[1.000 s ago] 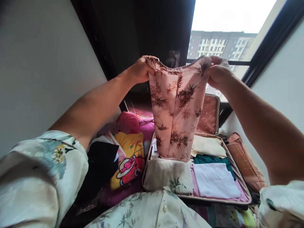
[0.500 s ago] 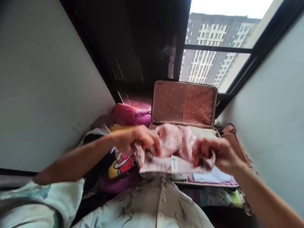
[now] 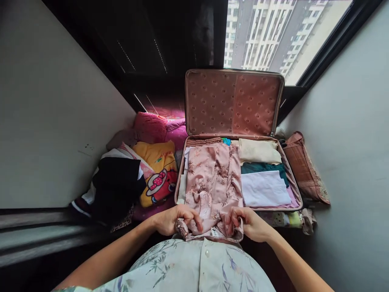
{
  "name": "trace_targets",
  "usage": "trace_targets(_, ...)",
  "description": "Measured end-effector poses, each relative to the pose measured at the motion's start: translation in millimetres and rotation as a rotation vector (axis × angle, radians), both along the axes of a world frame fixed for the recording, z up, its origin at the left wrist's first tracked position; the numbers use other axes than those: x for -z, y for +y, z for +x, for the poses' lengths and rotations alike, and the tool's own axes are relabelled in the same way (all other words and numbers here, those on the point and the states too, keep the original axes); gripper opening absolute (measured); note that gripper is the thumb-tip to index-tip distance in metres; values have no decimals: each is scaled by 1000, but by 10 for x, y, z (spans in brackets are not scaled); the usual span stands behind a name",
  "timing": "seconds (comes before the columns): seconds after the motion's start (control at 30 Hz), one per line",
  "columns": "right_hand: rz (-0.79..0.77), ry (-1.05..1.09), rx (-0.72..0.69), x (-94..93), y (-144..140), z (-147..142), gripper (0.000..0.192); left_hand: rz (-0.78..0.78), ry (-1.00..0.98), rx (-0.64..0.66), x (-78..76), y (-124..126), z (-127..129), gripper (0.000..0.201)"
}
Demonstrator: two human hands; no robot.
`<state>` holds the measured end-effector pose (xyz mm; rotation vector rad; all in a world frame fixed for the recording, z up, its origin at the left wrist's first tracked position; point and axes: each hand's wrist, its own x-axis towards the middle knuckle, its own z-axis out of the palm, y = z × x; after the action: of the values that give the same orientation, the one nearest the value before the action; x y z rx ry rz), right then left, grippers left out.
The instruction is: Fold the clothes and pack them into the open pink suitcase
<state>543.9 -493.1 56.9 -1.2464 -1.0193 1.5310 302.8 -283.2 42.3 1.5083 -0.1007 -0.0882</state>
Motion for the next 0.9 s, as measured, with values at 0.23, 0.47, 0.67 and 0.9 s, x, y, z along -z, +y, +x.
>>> trace_targets(0.23, 307, -727, 16, -674, -159, 512, 16, 567, -5, -218, -698, 364, -104, 43)
trace_targets(0.47, 476, -825, -60, -1405, -160, 817, 35, 693, 136, -373, -1524, 507, -92, 32)
trace_targets(0.67, 453, -823, 2, -1792, -175, 1062, 17, 599, 58, -642, -2120, 391, -92, 44)
trace_targets(0.9, 459, -1110, 681, -2580, -721, 676, 45, 823, -91, -759, -3040, 80, -337, 33)
